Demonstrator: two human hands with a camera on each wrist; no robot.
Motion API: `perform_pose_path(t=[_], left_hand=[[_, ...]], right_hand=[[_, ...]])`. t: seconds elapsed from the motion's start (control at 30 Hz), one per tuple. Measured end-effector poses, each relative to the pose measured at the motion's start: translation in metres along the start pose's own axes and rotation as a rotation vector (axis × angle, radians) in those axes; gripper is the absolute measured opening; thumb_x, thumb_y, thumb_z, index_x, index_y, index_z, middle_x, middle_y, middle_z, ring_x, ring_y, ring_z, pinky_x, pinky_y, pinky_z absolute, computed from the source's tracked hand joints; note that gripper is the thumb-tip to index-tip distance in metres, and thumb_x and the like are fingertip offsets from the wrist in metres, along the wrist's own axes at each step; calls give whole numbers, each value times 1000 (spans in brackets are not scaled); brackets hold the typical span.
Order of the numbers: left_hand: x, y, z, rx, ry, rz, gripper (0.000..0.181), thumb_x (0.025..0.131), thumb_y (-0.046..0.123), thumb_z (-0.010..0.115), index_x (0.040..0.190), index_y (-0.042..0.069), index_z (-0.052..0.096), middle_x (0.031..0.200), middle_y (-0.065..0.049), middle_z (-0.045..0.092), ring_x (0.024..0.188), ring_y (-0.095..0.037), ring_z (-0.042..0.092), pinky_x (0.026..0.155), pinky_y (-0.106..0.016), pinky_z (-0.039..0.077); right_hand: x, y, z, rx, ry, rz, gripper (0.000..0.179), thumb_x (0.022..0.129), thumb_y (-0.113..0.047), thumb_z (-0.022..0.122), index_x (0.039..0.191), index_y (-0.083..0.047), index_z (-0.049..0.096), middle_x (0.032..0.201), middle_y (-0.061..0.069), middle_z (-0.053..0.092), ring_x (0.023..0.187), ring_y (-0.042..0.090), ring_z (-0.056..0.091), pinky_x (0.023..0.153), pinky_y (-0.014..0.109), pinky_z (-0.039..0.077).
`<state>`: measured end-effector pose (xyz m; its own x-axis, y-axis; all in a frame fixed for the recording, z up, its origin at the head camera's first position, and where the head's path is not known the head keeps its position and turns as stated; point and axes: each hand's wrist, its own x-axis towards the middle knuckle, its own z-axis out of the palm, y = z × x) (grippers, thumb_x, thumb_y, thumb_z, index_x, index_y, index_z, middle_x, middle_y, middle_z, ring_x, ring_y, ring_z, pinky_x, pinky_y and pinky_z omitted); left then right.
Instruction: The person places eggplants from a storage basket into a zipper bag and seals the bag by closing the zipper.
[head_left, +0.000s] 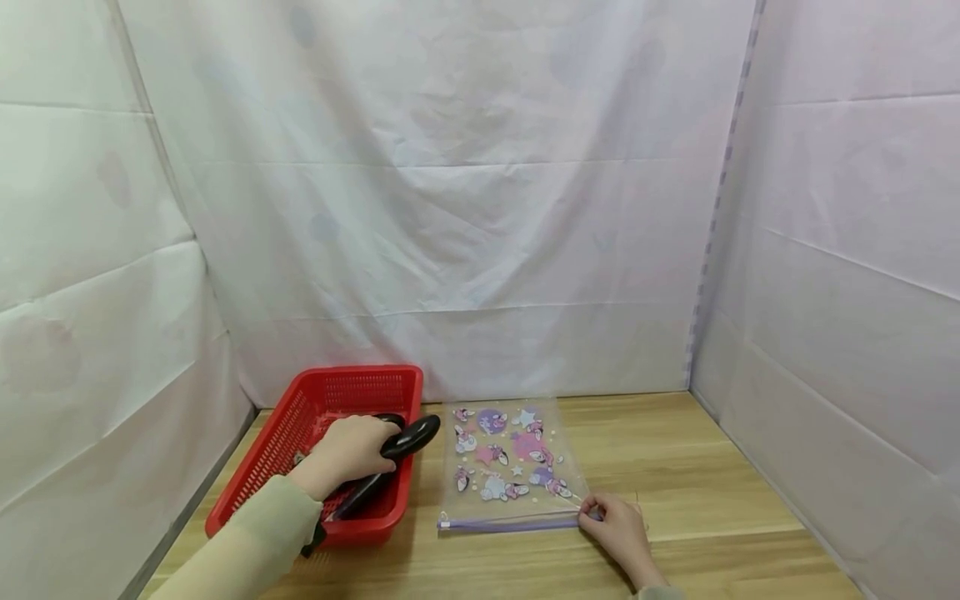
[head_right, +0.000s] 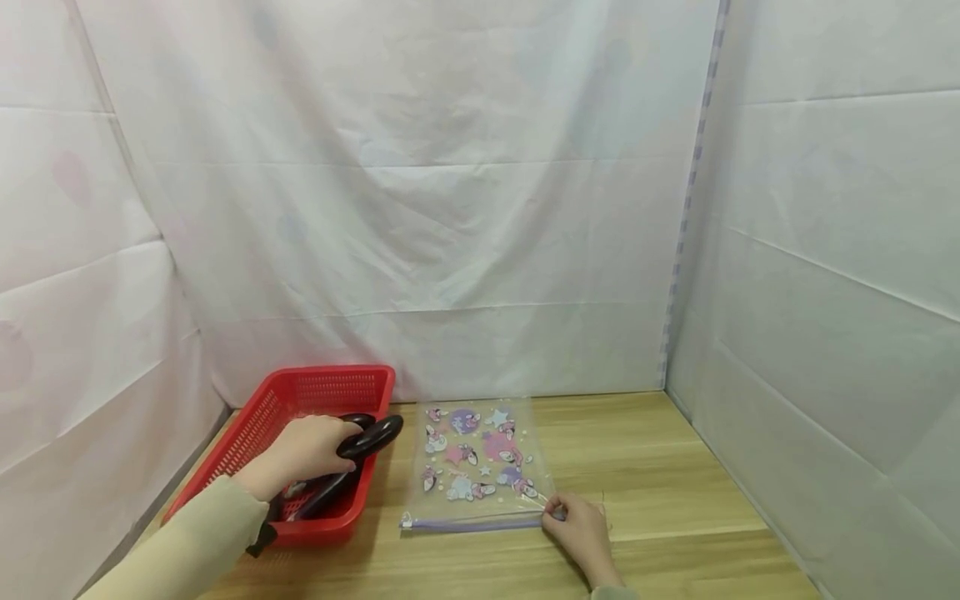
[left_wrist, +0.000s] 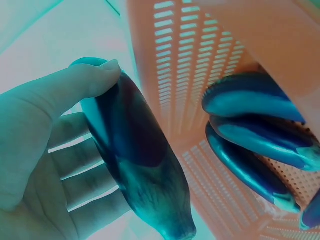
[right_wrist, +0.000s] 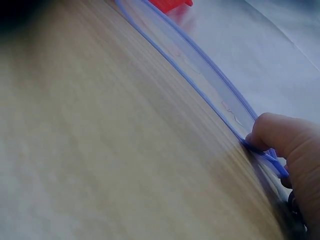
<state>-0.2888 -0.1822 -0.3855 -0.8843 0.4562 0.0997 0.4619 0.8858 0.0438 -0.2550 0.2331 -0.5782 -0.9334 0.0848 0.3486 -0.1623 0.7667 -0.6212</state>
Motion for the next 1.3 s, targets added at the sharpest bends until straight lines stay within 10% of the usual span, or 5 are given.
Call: perform_pose_path(t=[1.3], left_hand=[[18,61,12,44,33,219,29,70,28,81,69,23,53,57,11,43,53,-10,41,49,-29,34]], right_hand=[[0,0,0,37,-30,38,11,70,-19,78,73,-21,67,59,-12,45,55,6,41,78,40,30]])
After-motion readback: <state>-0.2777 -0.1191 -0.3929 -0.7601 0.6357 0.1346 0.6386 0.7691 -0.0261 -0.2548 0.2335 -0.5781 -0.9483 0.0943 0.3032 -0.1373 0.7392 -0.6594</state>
